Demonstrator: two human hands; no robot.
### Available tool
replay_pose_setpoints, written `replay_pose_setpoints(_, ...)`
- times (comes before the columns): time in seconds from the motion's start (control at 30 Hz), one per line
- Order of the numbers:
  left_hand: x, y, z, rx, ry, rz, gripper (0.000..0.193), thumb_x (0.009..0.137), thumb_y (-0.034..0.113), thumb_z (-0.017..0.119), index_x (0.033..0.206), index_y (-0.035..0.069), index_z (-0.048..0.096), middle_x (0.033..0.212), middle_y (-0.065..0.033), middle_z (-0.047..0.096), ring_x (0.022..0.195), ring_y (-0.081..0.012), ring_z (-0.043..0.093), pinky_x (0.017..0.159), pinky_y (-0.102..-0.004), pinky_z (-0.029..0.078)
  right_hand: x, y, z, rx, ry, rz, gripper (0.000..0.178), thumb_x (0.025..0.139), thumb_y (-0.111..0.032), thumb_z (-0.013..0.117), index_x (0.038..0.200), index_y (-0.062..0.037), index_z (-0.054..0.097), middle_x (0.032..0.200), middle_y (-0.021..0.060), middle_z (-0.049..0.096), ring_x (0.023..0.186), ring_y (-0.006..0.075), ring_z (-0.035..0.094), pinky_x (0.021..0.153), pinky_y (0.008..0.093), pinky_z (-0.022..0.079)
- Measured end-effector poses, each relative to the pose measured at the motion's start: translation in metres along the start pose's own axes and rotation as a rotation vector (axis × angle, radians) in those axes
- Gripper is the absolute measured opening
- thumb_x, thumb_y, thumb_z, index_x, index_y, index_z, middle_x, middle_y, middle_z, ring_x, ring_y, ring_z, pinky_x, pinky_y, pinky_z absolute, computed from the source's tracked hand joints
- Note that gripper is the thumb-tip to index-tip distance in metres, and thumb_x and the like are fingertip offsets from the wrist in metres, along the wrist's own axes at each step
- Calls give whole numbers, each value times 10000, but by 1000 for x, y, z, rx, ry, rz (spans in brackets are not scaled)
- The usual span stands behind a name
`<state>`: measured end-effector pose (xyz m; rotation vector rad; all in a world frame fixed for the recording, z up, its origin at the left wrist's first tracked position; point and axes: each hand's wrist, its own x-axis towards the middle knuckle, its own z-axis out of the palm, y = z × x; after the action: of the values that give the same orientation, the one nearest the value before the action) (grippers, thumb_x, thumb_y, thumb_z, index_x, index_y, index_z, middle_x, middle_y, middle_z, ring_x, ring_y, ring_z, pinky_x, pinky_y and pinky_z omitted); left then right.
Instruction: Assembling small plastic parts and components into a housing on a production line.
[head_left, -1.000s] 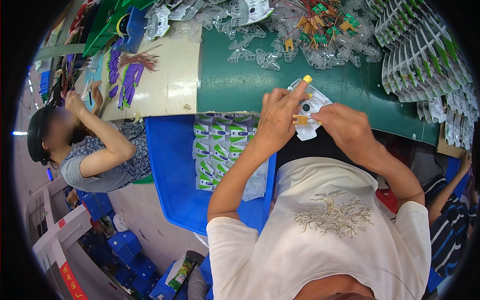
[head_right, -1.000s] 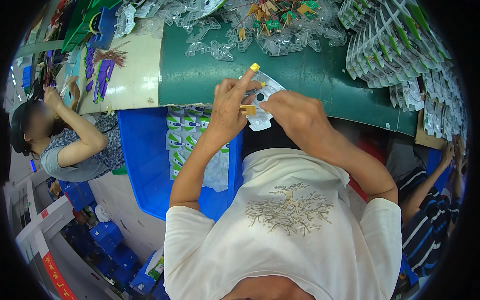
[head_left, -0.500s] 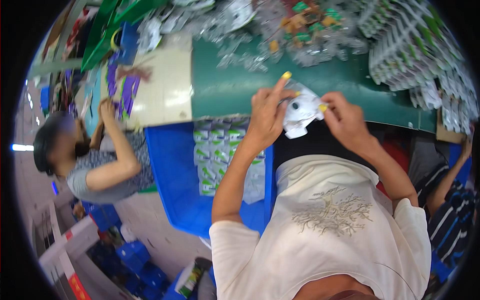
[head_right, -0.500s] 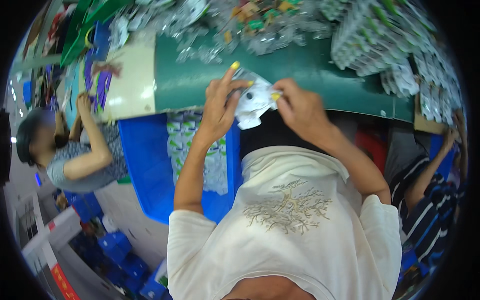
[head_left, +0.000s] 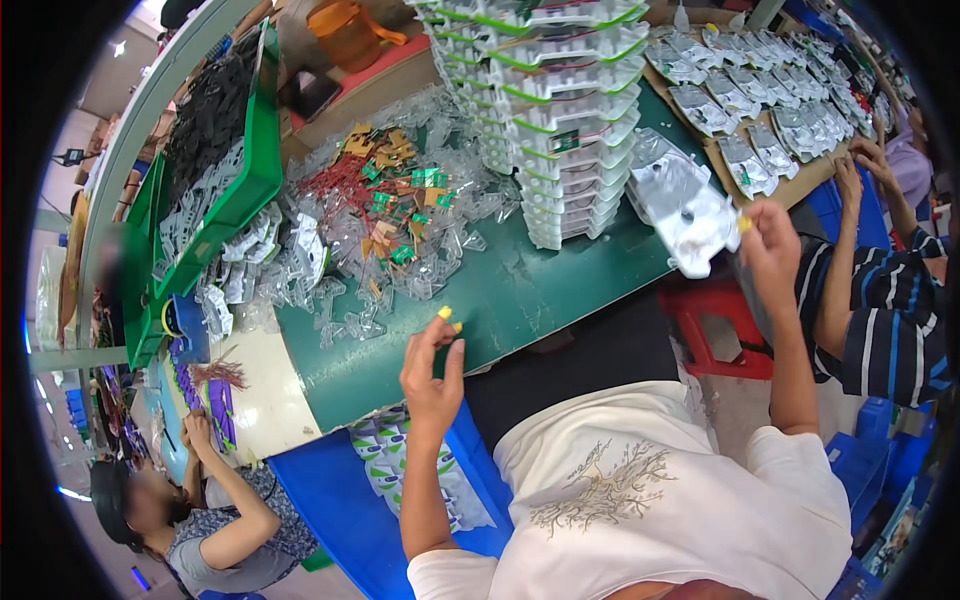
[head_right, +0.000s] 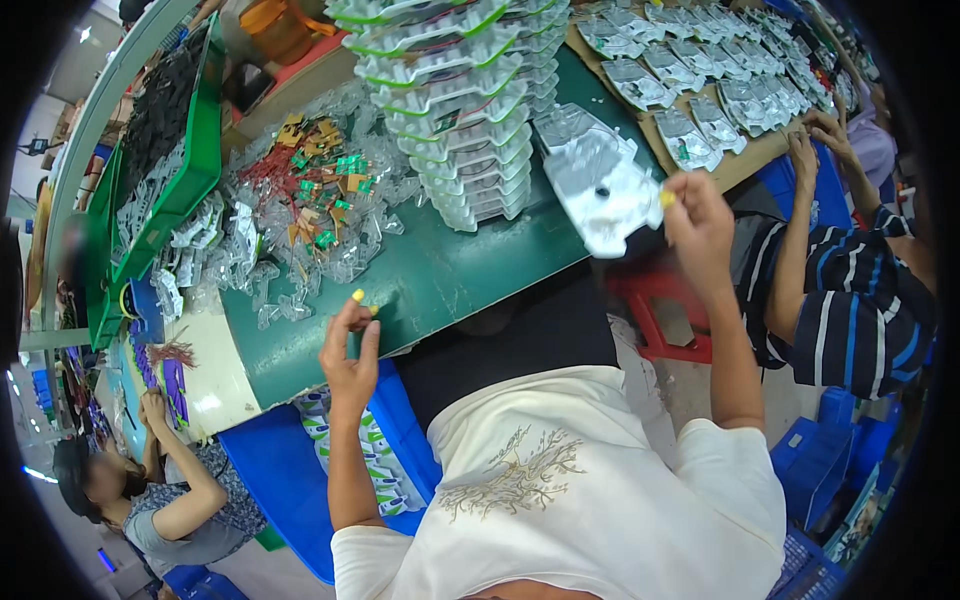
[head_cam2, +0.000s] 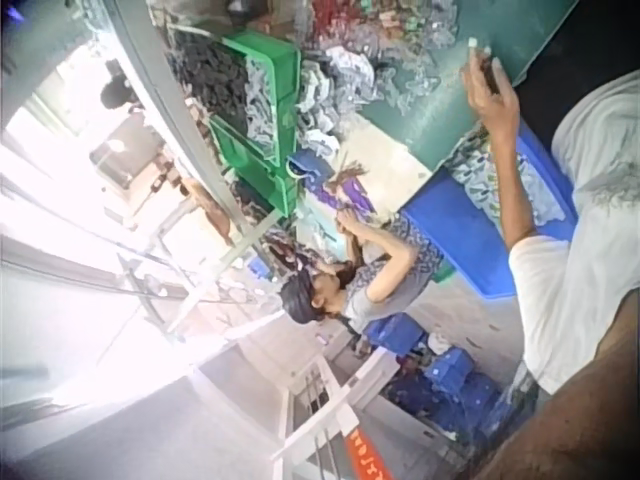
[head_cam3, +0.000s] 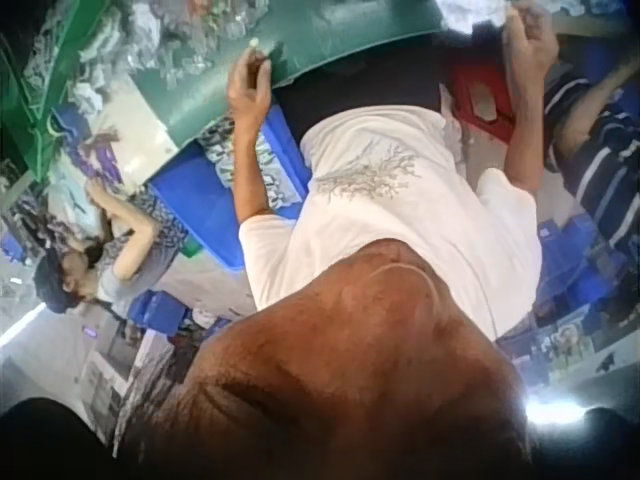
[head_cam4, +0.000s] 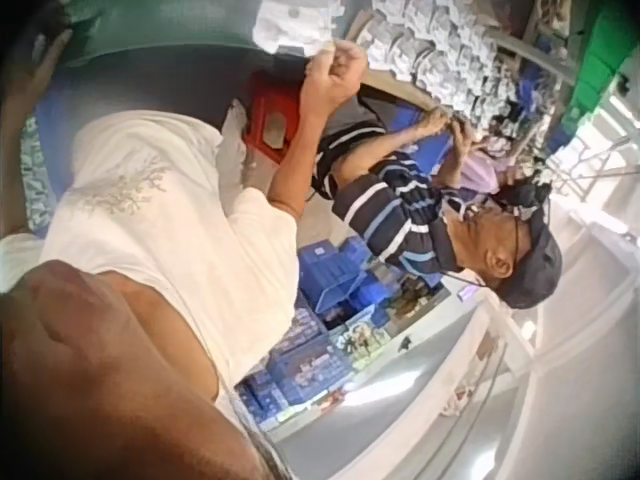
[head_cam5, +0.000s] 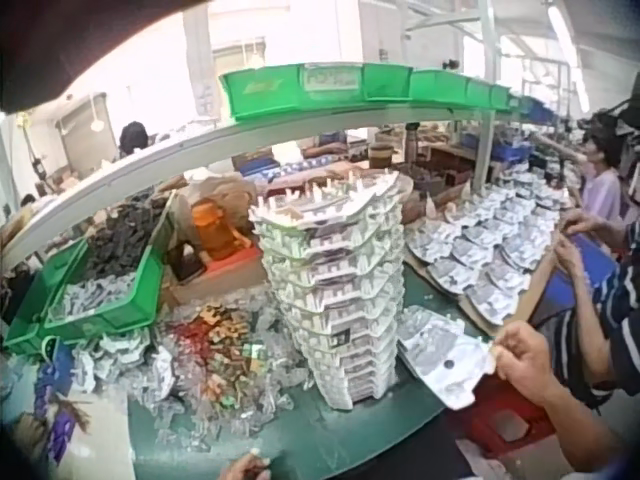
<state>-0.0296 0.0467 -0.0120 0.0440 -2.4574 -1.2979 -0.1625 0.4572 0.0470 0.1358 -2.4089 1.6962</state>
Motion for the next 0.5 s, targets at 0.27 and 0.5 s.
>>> replay_pose_setpoints(0.27,0,14,1,116,-67,69,372,836,-58,687,1200,-29,618,922,-139,686,837,-275,646,765,-374,522,87,50,17,88,-89,-30,125,953,-35,571,1078,-40,566,719,-36,539,566,28,473,480,190,362)
replay_pose_setpoints(0.5,-12,-17,-38,166,85,-49,239,856,-17,687,1094,-15,670,841,-128,659,739,-257,633,668,-342,506,45,45,17,23,109,-194,252,1015,-166,567,1238,-49,578,828,-29,562,620,22,428,527,173,324)
